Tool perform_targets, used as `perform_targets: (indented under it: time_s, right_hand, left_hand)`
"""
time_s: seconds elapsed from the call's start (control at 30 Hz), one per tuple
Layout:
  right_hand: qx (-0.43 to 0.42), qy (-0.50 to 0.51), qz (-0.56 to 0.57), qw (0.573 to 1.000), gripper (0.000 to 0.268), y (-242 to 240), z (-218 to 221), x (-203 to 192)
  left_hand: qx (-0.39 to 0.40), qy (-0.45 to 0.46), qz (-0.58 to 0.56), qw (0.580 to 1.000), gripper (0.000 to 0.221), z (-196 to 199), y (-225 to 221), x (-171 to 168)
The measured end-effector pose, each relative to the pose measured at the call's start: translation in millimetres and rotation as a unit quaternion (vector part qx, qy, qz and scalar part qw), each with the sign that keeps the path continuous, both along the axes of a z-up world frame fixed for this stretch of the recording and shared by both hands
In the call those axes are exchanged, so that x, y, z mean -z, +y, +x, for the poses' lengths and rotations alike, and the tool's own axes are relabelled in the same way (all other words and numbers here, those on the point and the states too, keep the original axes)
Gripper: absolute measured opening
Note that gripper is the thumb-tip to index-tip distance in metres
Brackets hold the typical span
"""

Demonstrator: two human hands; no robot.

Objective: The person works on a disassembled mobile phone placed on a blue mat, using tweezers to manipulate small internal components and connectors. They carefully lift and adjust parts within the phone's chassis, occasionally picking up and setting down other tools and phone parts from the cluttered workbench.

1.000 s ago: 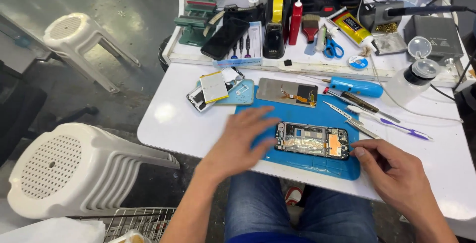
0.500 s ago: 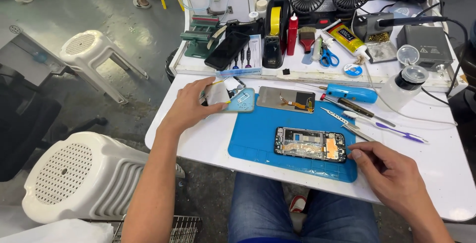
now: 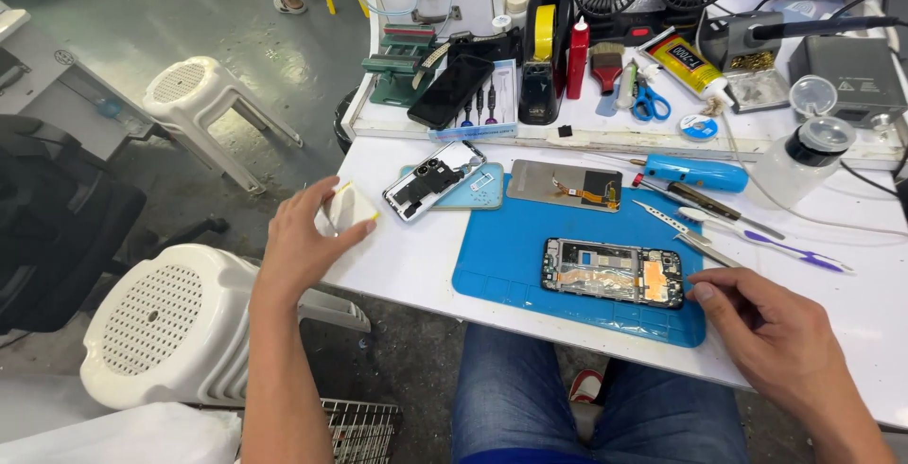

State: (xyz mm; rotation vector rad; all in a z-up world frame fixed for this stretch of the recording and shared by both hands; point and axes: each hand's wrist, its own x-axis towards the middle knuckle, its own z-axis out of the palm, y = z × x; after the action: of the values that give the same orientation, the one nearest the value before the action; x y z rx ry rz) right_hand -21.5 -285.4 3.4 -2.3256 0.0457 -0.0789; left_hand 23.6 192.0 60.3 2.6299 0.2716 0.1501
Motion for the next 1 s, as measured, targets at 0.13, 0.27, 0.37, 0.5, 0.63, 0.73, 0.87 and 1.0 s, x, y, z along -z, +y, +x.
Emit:
perform_targets:
  time_s: [0.13, 0.27, 0.37, 0.5, 0.63, 0.73, 0.87, 1.0]
  right_hand:
    - [0.008, 0.017, -0.019, 1.000, 0.023, 1.0, 1.0, 3.2]
    - [0.021, 0.016, -0.041, 0.999, 0.022, 1.2, 1.7, 1.6]
    - [0.016, -0.005, 0.002, 1.000, 0.022, 1.1, 1.2, 5.0]
    - [0.017, -0.005, 0.008, 1.000, 0.025, 2.1, -1.0, -0.4]
    - [0.011, -0.011, 0.024, 1.000, 0.025, 2.1, 0.2, -0.6]
    - [0.009, -0.010, 0.029, 0.999, 0.025, 1.9, 0.0, 1.5]
    - [0.004, -0.019, 0.025, 0.999, 0.025, 0.4, -1.9, 2.8]
    - [-0.008, -0.037, 0.032, 0.999, 0.023, -2.0, 0.6, 7.3]
  left_hand:
    - [0.003, 0.027, 0.014, 1.000, 0.080, -11.8, 4.0, 24.0]
    - [0.087, -0.196, 0.036, 0.976, 0.029, 9.4, -3.6, 43.2]
    - [0.199, -0.178, 0.039, 0.963, 0.028, 37.2, -28.7, 37.0]
    - [0.229, -0.099, 0.143, 0.958, 0.036, 63.3, -31.4, 42.0]
    - [0.266, -0.133, 0.230, 0.927, 0.033, 75.4, -25.5, 51.5]
    - [0.249, -0.222, 0.279, 0.900, 0.023, 71.6, -20.8, 58.0]
    - [0.184, -0.404, 0.321, 0.837, 0.011, 56.9, -20.0, 50.1]
    - [0.173, -0.406, 0.326, 0.836, 0.004, 43.4, -12.6, 47.3]
